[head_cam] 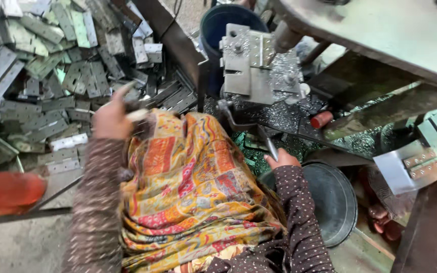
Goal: The person sits on the floor and repeatedly picks up metal hinge plates from a pile, places them into a manual punching machine, and operates the lever to punch holes. The finished plates are dropped into a pile beside the machine.
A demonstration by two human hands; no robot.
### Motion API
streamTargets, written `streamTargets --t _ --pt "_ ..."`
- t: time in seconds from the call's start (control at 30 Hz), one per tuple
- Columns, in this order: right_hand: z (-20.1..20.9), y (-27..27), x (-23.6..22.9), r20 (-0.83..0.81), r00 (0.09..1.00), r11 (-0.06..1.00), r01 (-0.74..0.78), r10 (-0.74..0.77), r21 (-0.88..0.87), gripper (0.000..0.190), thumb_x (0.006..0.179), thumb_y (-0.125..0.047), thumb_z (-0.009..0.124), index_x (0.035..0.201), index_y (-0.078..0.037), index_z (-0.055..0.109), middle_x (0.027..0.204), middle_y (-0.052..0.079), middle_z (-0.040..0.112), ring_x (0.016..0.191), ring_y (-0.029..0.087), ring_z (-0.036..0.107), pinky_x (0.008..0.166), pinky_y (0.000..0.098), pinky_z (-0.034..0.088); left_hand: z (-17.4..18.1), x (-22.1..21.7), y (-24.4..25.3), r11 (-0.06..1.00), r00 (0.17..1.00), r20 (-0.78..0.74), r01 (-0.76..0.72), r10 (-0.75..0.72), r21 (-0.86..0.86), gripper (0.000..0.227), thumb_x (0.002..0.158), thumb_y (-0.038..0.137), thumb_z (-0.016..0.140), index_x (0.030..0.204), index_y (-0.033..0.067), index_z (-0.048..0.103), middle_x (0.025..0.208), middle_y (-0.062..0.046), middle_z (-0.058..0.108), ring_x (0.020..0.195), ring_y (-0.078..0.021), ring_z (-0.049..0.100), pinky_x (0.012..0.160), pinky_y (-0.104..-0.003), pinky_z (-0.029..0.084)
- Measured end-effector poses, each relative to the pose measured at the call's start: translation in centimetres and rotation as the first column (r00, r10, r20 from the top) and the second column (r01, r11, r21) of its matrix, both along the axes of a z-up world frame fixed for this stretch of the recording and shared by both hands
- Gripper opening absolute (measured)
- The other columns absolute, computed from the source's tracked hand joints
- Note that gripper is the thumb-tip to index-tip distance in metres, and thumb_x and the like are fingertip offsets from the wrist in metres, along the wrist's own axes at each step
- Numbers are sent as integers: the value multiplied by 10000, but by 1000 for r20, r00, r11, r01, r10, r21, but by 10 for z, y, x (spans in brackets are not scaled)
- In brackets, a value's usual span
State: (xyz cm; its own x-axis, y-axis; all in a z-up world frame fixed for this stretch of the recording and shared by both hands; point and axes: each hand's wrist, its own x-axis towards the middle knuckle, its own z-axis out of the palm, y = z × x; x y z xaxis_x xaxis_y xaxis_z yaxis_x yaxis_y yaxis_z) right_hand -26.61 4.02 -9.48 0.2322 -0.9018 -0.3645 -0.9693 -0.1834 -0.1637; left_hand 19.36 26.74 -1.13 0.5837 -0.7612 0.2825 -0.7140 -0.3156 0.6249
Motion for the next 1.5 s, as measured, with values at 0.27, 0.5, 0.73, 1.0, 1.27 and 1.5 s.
streamTargets --t 0.27,0.5,0.73,1.0,1.27,1.5 --pt "11 4 6 -40 999 996 32 -29 82 584 853 -613 662 1116 -93 608 840 174 727 759 360 734 715 488 585 31 -132 -222 970 945 266 221 -188 -98 421 967 38 618 1383 94 597 1384 -146 639 1197 -306 682 979 -396 584" --pt "20 3 9 -28 999 998 -21 23 59 567 850 -593 700 1094 -85 635 863 187 725 806 365 718 756 478 566 16 -209 -222 888 848 349 262 -399 377 931 936 761 247 1395 1 527 1607 -179 276 1506 -304 190 1200 -539 105" --pt "44 -17 20 -84 993 996 -80 83 40 622 847 -628 695 1089 -59 627 880 194 720 827 375 706 785 485 556 32 -210 -241 787 851 238 279 -468 550 865 978 714 204 1336 31 596 1671 -118 198 1550 -292 119 1229 -531 8" --pt "-30 4 -2 32 999 1000 24 -24 -8 570 859 -601 669 1037 -60 682 847 195 737 751 357 732 734 480 589 34 -196 -264 799 880 196 272 -432 537 740 967 648 325 1369 79 575 1641 -79 235 1529 -237 152 1218 -507 -57" --pt "-44 -14 -10 35 999 994 18 -22 112 587 806 -607 739 1007 -58 689 844 183 736 776 340 718 761 460 569 54 -203 -257 757 868 185 277 -462 591 697 1031 610 242 1377 108 581 1659 -106 207 1525 -285 147 1223 -523 -69" --pt "-64 -6 -9 52 990 982 122 -131 146 555 857 -602 656 1070 -92 701 853 113 764 748 290 758 719 443 619 37 -198 -268 755 857 189 294 -480 586 644 1005 568 305 1287 96 640 1641 -101 218 1523 -280 145 1218 -521 -54"
